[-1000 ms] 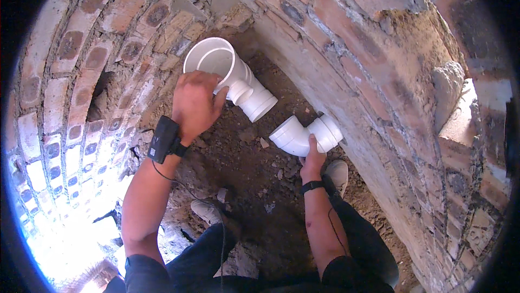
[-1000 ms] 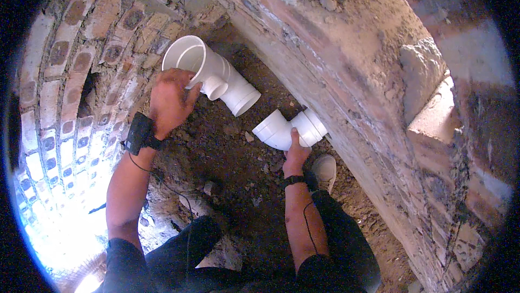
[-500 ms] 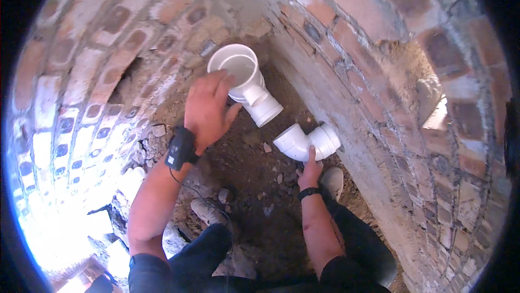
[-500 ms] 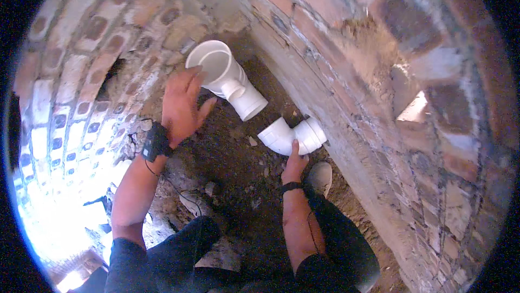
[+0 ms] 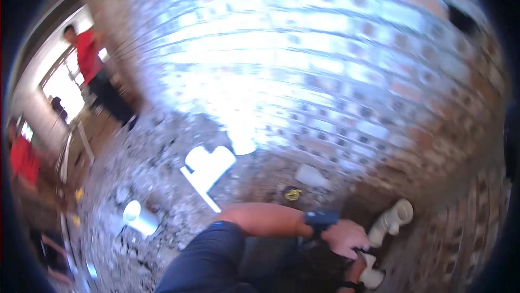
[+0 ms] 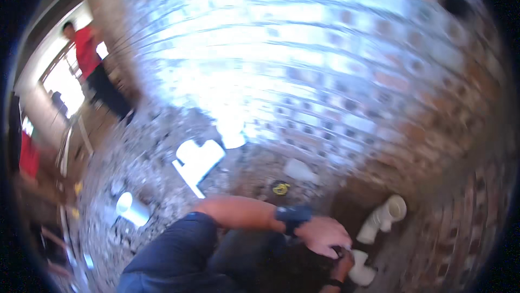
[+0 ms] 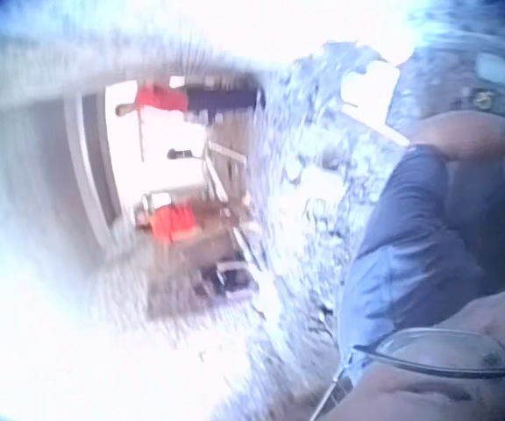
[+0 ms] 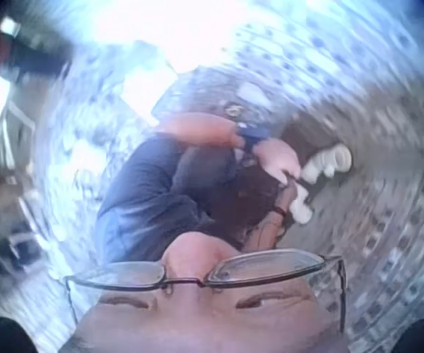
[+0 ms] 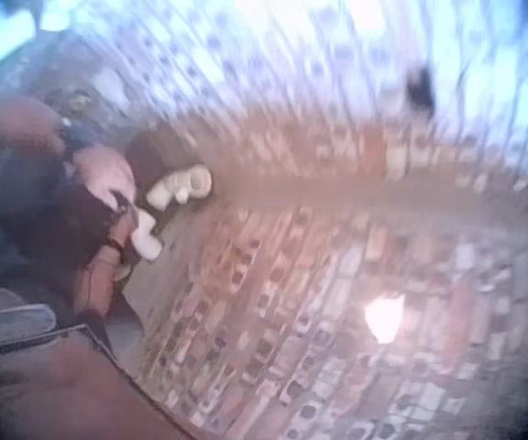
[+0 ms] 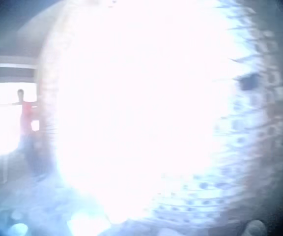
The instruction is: The person applies adhesive from a bottle to several PVC pipe fittings and pipe sections using a brush-tip applicator, then joins the sections together to form a drainage assembly in a trench. The person also uses a tape measure to check the length of a pipe section.
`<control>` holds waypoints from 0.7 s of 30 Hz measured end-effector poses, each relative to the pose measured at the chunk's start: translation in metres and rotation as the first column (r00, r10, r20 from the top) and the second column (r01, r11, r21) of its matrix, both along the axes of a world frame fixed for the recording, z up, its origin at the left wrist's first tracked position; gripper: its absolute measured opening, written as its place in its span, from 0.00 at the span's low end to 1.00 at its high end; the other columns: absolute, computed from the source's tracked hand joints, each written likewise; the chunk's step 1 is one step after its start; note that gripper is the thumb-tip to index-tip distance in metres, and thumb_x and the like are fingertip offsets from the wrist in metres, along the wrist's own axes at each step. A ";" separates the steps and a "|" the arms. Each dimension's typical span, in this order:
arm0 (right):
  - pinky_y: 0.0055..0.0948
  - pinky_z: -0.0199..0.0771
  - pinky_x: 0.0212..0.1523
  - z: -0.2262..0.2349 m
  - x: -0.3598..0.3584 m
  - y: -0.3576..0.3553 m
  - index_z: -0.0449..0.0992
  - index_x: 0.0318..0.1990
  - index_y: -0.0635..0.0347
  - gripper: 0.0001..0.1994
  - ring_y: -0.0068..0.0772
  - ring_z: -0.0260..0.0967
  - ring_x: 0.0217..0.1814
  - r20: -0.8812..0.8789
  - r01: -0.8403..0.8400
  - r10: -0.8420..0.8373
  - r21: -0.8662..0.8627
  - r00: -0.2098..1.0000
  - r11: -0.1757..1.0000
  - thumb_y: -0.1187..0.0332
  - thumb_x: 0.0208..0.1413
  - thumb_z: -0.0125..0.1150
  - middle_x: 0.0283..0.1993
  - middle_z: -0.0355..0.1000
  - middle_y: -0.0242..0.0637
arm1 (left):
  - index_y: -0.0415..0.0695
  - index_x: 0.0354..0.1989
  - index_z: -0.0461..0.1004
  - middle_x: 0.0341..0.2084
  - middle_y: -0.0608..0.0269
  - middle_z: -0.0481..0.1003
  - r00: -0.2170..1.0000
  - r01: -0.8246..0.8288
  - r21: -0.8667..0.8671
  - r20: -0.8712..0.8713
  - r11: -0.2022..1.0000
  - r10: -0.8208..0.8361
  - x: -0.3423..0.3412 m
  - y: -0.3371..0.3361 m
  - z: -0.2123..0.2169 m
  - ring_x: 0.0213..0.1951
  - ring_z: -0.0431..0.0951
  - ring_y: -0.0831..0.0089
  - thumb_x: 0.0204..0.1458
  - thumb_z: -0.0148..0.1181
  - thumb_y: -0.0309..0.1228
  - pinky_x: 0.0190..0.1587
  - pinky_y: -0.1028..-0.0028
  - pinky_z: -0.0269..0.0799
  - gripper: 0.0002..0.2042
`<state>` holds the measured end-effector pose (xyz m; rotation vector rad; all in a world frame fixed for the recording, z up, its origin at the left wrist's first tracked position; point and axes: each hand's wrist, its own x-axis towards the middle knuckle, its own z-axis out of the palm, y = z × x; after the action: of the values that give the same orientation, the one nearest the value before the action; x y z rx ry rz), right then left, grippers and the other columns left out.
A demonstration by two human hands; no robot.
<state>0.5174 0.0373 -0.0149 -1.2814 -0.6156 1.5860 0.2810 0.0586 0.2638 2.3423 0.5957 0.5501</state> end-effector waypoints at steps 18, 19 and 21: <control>0.36 0.76 0.51 0.156 0.002 -0.013 0.69 0.64 0.64 0.25 0.39 0.76 0.51 0.621 -0.421 0.210 0.214 0.755 0.881 0.68 0.59 0.64 0.53 0.77 0.45 | 0.42 0.37 0.79 0.35 0.49 0.81 0.921 -0.243 0.072 -0.296 0.967 0.254 0.078 -0.016 -0.096 0.41 0.82 0.51 0.45 0.67 0.39 0.40 0.57 0.77 0.15; 0.35 0.76 0.51 0.148 -0.001 -0.015 0.70 0.63 0.64 0.25 0.39 0.76 0.51 0.611 -0.423 0.227 0.196 0.758 0.885 0.68 0.59 0.63 0.53 0.77 0.45 | 0.43 0.37 0.80 0.36 0.49 0.81 0.932 -0.213 0.081 -0.282 0.974 0.228 0.084 -0.019 -0.096 0.41 0.82 0.52 0.45 0.67 0.40 0.40 0.58 0.77 0.16; 0.34 0.76 0.50 0.139 0.002 -0.017 0.71 0.62 0.63 0.23 0.38 0.76 0.51 0.578 -0.415 0.249 0.173 0.777 0.893 0.69 0.59 0.63 0.52 0.77 0.45 | 0.44 0.39 0.80 0.36 0.51 0.81 0.947 -0.170 0.093 -0.261 0.981 0.188 0.093 -0.022 -0.092 0.41 0.82 0.53 0.47 0.67 0.43 0.40 0.59 0.77 0.17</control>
<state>0.5193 0.0199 0.1245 -1.4506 -1.4613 1.3196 0.3741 0.0364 0.1718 2.4632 0.9362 0.3366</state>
